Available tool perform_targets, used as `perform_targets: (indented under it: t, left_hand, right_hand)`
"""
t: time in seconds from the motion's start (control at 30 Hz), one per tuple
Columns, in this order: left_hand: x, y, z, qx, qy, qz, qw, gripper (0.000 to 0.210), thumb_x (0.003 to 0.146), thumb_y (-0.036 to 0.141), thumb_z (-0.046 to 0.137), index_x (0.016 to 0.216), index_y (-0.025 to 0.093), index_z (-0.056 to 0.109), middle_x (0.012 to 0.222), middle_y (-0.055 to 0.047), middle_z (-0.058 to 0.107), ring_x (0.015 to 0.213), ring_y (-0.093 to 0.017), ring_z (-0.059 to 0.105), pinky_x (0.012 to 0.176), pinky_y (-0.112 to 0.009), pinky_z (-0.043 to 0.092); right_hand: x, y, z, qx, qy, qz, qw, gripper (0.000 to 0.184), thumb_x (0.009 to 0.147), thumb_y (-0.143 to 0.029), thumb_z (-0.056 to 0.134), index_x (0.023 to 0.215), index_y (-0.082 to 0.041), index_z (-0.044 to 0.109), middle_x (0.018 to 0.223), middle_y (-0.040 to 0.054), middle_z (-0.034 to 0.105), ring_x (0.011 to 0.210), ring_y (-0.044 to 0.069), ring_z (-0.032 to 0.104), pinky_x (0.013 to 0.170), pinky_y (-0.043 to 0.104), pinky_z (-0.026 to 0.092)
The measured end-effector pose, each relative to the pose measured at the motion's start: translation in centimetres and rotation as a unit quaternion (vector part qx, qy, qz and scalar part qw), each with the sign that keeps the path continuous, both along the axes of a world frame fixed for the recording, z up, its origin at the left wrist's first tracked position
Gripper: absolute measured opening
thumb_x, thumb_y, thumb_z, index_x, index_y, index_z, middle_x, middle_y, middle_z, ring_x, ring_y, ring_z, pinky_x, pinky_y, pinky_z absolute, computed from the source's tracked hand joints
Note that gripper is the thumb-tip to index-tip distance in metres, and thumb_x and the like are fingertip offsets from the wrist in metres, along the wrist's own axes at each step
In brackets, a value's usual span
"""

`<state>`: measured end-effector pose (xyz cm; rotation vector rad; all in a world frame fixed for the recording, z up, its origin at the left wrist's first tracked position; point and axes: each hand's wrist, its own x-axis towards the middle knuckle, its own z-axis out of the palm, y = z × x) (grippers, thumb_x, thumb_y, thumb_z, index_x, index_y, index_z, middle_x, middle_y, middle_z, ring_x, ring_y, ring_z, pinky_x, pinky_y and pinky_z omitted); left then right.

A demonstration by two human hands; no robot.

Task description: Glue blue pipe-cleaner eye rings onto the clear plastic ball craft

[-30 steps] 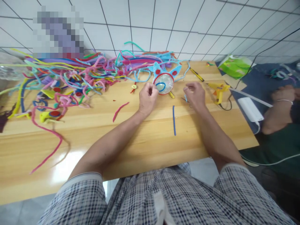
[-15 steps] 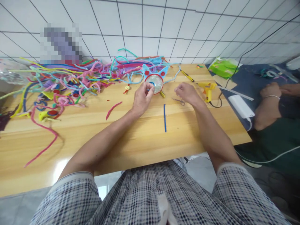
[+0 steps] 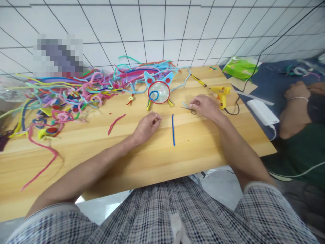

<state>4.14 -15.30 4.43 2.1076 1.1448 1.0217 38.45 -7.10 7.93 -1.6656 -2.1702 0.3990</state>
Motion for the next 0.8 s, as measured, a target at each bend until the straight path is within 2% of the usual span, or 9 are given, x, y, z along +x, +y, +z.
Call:
perform_targets:
  t: [0.1,0.23,0.37,0.5,0.63,0.8]
  left_hand:
    - [0.3,-0.7,-0.5,0.025,-0.015,-0.019,0.999,0.012,0.106,0.017,0.065,0.101,0.02,0.075,0.092,-0.004,0.077,0.075,-0.015,0.066,0.075,-0.026,0.055]
    - [0.6,-0.8,-0.8,0.049,-0.027,-0.036,0.998,0.014,0.108,0.018,0.064,0.1,0.019,0.075,0.092,-0.006,0.078,0.079,-0.017,0.068,0.077,-0.028,0.055]
    - [0.4,-0.8,-0.6,0.037,-0.043,-0.046,0.997,0.015,0.108,0.018,0.065,0.098,0.019,0.075,0.089,-0.005,0.077,0.077,-0.016,0.068,0.073,-0.027,0.052]
    - [0.5,-0.9,-0.3,0.028,-0.047,-0.062,0.997,0.016,0.109,0.018,0.064,0.097,0.02,0.074,0.091,-0.005,0.078,0.08,-0.017,0.069,0.076,-0.028,0.053]
    - [0.7,-0.9,-0.4,0.041,-0.04,-0.068,0.996,0.018,0.109,0.018,0.062,0.095,0.019,0.073,0.089,-0.005,0.076,0.082,-0.018,0.07,0.079,-0.03,0.054]
    - [0.8,-1.0,-0.7,0.082,-0.01,-0.081,0.993,0.017,0.11,0.016,0.06,0.1,0.019,0.074,0.093,-0.008,0.078,0.084,-0.02,0.071,0.079,-0.032,0.055]
  right_hand:
    - [-0.4,-1.2,0.6,-0.031,-0.058,0.028,0.997,0.01,0.1,-0.029,0.078,0.102,-0.02,0.082,0.113,0.0127,0.083,0.103,0.029,0.076,0.094,0.039,0.057]
    - [-1.2,-2.2,1.8,-0.058,-0.135,0.01,0.989,0.009,0.103,-0.023,0.071,0.1,-0.02,0.079,0.118,0.0163,0.082,0.114,0.032,0.075,0.096,0.039,0.056]
    - [-1.3,-2.8,2.8,-0.098,-0.194,0.025,0.976,0.018,0.103,-0.023,0.067,0.086,-0.022,0.075,0.106,0.0143,0.083,0.098,0.029,0.075,0.083,0.036,0.051]
    - [-1.1,-3.2,3.1,-0.119,-0.211,0.0,0.97,0.01,0.093,-0.026,0.072,0.084,-0.024,0.076,0.09,0.0072,0.083,0.083,0.027,0.072,0.071,0.036,0.042]
    - [-0.2,-2.8,2.5,-0.098,-0.162,-0.026,0.982,0.002,0.086,-0.026,0.075,0.085,-0.026,0.076,0.084,0.0048,0.083,0.081,0.026,0.074,0.073,0.036,0.045]
    - [1.4,-0.4,0.9,-0.009,-0.102,-0.129,0.986,0.006,0.096,-0.03,0.071,0.095,-0.026,0.076,0.103,0.0123,0.088,0.1,0.033,0.081,0.09,0.044,0.058]
